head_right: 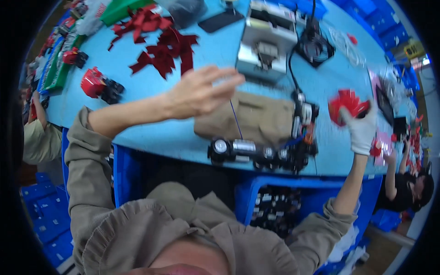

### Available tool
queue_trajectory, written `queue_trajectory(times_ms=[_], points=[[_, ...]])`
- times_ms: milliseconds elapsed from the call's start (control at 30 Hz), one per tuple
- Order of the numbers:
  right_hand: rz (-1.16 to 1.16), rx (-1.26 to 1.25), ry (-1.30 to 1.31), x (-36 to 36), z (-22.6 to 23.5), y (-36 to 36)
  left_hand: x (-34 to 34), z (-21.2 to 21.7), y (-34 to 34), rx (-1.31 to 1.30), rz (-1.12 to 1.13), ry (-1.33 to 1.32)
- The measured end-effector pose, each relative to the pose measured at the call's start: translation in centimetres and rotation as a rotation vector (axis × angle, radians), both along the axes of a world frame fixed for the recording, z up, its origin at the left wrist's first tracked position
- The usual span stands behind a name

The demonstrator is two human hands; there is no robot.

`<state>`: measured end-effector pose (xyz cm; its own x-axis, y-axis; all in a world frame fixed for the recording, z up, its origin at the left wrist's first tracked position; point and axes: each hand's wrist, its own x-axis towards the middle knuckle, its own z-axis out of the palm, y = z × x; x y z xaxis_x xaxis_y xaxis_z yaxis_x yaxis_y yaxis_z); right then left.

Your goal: Assembling plastic toy trucks using an electric screwdriver and tying decorative red ribbons.

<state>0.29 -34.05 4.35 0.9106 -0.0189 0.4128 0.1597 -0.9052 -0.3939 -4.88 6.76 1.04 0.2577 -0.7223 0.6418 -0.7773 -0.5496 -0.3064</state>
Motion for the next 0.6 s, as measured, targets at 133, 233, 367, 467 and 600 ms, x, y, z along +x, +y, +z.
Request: queue_trajectory(times_ms=[133,233,367,467,600], points=[[0.335,0.414,-0.061,-3.8,0.7,6.5,0.6,0.6,0.2,-0.032,-0.034,-0.032],[0.521,0.532,0.121,-4.7,-1.6,10.1,0.7,0.6,-1.0,-0.074,-0.07,0.014],[0.622,0.506,0.378,-4.7,-3.8,11.7,0.8,1.1,-2.3,-0.128,-0.09,0.185],[0.66,0.507,0.416,-4.4,-5.7,11.4,1.3,0.6,-3.2,-0.159,-0.076,0.362],[0.616,0.402,0.38,-5.2,-5.3,11.0,2.4,-1.3,-5.4,-0.235,-0.08,0.621]])
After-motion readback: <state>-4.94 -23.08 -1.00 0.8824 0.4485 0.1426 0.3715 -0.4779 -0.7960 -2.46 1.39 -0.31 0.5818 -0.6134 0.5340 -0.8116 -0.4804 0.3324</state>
